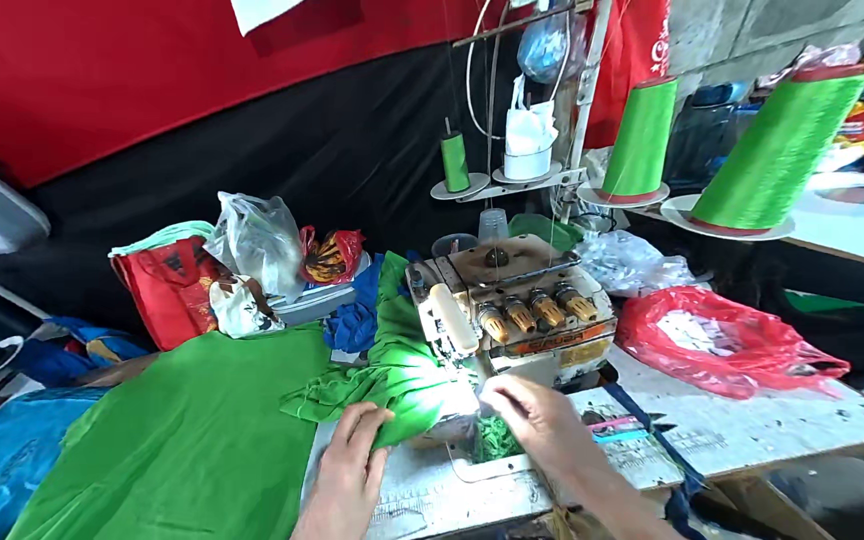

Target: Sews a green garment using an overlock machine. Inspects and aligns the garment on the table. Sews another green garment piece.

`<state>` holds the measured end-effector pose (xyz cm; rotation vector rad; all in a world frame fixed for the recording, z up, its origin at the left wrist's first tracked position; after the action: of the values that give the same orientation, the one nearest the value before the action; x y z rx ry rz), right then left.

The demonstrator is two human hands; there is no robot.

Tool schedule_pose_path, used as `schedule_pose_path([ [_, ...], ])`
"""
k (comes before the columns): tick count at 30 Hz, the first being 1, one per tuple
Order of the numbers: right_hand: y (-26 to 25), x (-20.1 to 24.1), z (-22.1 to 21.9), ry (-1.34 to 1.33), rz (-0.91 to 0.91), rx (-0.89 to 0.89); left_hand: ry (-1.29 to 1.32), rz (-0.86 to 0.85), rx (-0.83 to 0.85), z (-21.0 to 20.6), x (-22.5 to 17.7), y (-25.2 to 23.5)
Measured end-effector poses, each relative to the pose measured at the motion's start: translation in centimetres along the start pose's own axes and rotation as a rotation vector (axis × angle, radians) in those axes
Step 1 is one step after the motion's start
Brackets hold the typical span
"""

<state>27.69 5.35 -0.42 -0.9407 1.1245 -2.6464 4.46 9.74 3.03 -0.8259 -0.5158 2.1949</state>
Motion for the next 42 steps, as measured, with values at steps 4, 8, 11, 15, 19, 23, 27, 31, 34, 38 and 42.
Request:
schedule_pose_path([
  [4,0.4,-0.7,2.9,0.220,0.002,-0.082,0.088,-0.087,0.108,0.8,-3.1,-0.4],
  [8,-0.3,3.0,-0.9,0.065,0.109,0.045,0.093,-0.116,0.143,-0.1,-4.7,-0.3],
  [11,-1.4,2.9,-2.1,-0.021,0.103,0.063,0.091,-0.066,0.131,0.0,-4.6,-0.2],
  [15,-1.0,-0.3,1.5,-0.031,0.067,-0.090,0.291,0.231,0.162,0.0,-2.2,0.3],
  [19,2.3,-2.3,5.1,0.165,-0.064,-0.226,0.597,0.484,0.238,-1.4,-0.8,1.0],
  [23,4.6,0.8,3.4,0.099,-0.061,-0.067,0.498,0.476,0.149,-2.2,-0.9,0.7],
  [27,4.8,4.5,1.4,-0.099,0.074,-0.034,0.581,0.324,0.078,-1.1,-1.7,0.3],
  [31,2.5,6.2,0.5,-0.119,0.210,-0.091,0.398,0.116,0.004,0.7,-3.1,0.5],
  [34,-0.3,6.6,-0.3,0.040,0.285,-0.092,0.334,0.058,-0.068,1.5,-4.3,0.3],
  [38,-3.2,5.3,-2.2,0.104,0.299,0.074,0.212,0.002,-0.159,2.3,-5.1,-0.5],
  [42,-3.5,5.0,-2.5,0.146,0.460,0.052,0.353,0.088,-0.168,2.1,-4.9,-0.9],
])
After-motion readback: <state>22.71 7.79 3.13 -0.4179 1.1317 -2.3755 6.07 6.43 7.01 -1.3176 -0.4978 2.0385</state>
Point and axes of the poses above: each hand's wrist, its own y-axis away from the middle knuckle, its own z-axis out of the back of the hand, x = y × z, the point moved 9 cm from there along -y, towards the middle knuckle, and after that the axes turned 6 degrees about z, right-handed, at the moved point
